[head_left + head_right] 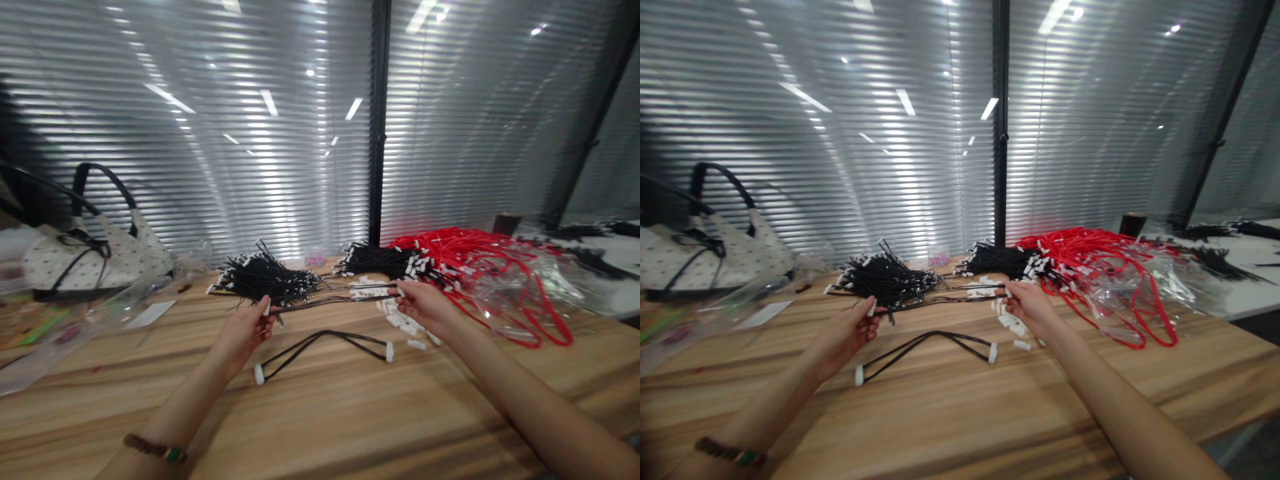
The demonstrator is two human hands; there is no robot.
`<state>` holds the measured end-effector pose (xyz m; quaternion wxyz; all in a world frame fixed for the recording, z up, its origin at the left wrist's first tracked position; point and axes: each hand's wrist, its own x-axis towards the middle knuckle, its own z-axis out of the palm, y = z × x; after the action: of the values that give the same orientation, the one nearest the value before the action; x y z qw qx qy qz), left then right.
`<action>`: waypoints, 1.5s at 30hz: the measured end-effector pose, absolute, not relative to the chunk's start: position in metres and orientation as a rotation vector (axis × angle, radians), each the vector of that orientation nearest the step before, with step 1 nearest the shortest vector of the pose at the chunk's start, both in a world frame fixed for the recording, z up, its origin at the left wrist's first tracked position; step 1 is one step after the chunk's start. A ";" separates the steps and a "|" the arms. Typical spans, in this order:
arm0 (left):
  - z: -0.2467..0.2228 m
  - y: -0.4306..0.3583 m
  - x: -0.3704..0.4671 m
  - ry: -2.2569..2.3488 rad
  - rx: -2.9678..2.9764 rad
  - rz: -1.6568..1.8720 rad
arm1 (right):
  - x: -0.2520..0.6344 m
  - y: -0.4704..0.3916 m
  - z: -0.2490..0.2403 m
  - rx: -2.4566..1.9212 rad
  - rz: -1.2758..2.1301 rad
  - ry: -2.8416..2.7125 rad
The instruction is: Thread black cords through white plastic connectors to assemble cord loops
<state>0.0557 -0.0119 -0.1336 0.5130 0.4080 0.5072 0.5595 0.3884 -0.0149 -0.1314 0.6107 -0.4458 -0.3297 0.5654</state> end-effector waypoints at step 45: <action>-0.109 -0.019 0.010 1.425 1.676 0.567 | 0.392 -0.018 -0.150 -1.201 0.841 -1.941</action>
<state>0.0102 -0.0186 -0.1086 0.4215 0.6690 0.5688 0.2264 0.3919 -0.0181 -0.1495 0.3471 -0.4629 -0.7483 0.3244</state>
